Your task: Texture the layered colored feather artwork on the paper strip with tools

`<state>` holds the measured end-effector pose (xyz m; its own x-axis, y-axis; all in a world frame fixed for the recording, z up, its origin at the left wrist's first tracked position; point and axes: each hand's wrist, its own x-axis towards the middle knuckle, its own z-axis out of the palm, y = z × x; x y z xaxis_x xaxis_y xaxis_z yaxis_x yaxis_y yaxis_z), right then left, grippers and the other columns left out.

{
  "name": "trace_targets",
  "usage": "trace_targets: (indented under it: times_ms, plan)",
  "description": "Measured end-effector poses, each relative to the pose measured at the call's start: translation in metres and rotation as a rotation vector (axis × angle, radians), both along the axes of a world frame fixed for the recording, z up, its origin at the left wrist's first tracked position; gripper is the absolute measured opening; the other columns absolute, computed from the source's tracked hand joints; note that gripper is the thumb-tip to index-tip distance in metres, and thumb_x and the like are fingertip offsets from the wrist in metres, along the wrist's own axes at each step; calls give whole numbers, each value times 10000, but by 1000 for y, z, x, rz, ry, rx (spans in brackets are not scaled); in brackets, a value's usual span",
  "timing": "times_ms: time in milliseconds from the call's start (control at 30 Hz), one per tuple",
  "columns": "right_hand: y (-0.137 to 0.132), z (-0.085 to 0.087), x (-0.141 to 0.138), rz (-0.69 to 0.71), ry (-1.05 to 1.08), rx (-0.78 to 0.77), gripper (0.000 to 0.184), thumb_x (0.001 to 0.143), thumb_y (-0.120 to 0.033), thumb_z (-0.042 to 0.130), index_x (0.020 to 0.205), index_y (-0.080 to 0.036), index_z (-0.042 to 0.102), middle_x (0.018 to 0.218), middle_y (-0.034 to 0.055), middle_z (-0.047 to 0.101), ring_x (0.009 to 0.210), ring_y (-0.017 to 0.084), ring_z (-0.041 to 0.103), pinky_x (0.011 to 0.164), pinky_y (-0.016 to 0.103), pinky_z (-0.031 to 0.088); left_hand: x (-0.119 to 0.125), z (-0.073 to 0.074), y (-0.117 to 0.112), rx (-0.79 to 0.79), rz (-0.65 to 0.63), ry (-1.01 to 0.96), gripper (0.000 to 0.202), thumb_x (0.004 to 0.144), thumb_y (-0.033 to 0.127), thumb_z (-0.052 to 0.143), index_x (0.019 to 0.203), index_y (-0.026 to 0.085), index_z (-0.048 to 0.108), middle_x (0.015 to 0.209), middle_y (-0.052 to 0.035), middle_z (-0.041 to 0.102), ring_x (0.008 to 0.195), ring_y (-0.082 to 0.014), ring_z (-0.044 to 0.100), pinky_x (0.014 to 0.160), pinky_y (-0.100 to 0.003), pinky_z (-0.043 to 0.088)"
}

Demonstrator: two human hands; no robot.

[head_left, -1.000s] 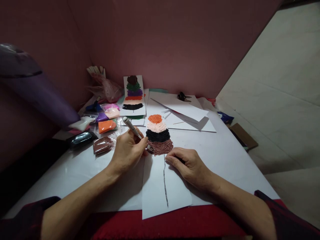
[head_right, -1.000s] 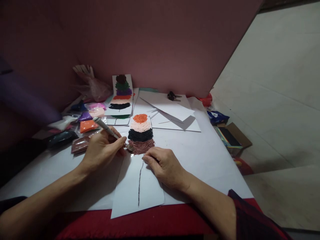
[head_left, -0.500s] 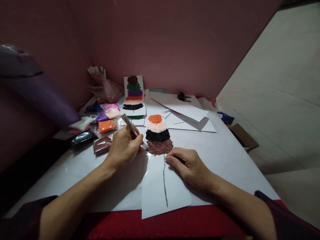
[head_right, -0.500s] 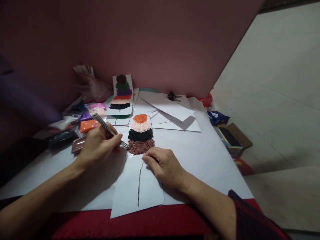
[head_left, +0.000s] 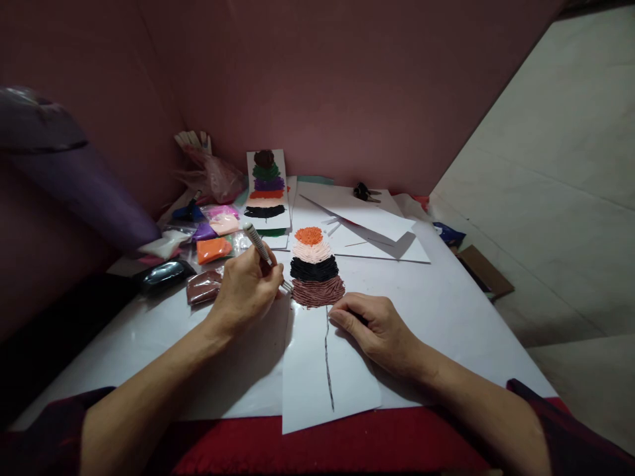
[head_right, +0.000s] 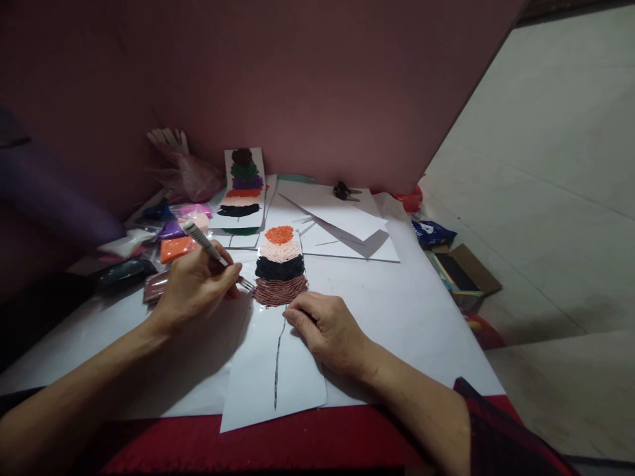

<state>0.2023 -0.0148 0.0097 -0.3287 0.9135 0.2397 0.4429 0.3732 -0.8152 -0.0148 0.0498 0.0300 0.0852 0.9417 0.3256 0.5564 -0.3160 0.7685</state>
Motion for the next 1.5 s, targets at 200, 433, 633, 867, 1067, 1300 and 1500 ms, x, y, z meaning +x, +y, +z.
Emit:
trace_targets:
  times_ms: [200, 433, 633, 867, 1067, 1300, 1500]
  plan:
    - [0, -1, 0, -6, -13, 9, 202, 929, -215, 528, 765, -174, 638, 676, 23, 635, 614, 135, 572, 578, 270, 462, 0, 2, 0, 42, 8, 39, 121, 765, 215, 589, 705, 218, 484, 503, 22, 577, 446, -138, 562, 445, -248, 435]
    - [0, 0, 0, 0, -9, 6, 207, 926, -219, 528, 753, -171, 633, 673, 22, 631, 615, 136, 569, 585, 274, 460, 0, -2, 0, 115, 29, 25, 115, 792, 237, 588, 741, 215, 488, 509, 27, 586, 459, -144, 588, 477, -257, 461]
    - [1, 0, 0, -4, -8, 13, 203, 924, -215, 527, 757, -177, 636, 680, 25, 640, 616, 138, 577, 582, 271, 464, 3, 6, -6, 141, 69, 7, 163, 799, 264, 597, 732, 215, 456, 489, 33, 597, 442, -151, 629, 442, -236, 459]
    - [1, 1, 0, -4, -10, 4, 208, 921, -217, 527, 751, -172, 637, 671, 25, 636, 609, 133, 570, 577, 268, 458, 6, 7, -9, 23, 9, -149, 185, 797, 279, 620, 728, 216, 461, 504, 36, 608, 449, -173, 656, 427, -250, 501]
    - [1, 1, 0, -1, -16, 12, 211, 923, -216, 528, 743, -173, 629, 667, 21, 629, 614, 136, 568, 587, 275, 454, 8, 7, -11, -53, -31, -180, 193, 804, 217, 612, 706, 214, 445, 485, 35, 593, 447, -159, 631, 443, -249, 490]
    - [0, 2, 0, -3, -17, -2, 210, 928, -222, 523, 761, -172, 639, 681, 26, 640, 617, 139, 576, 598, 282, 458, 7, 3, -9, -37, -20, -65, 158, 819, 229, 592, 721, 208, 469, 490, 24, 597, 459, -171, 639, 480, -272, 488]
    - [1, 1, 0, -6, -20, 8, 204, 922, -213, 528, 760, -170, 645, 679, 29, 642, 613, 139, 575, 588, 276, 457, 4, -1, -2, -11, -25, 7, 131, 808, 245, 580, 743, 204, 474, 504, 15, 602, 458, -165, 624, 478, -269, 469]
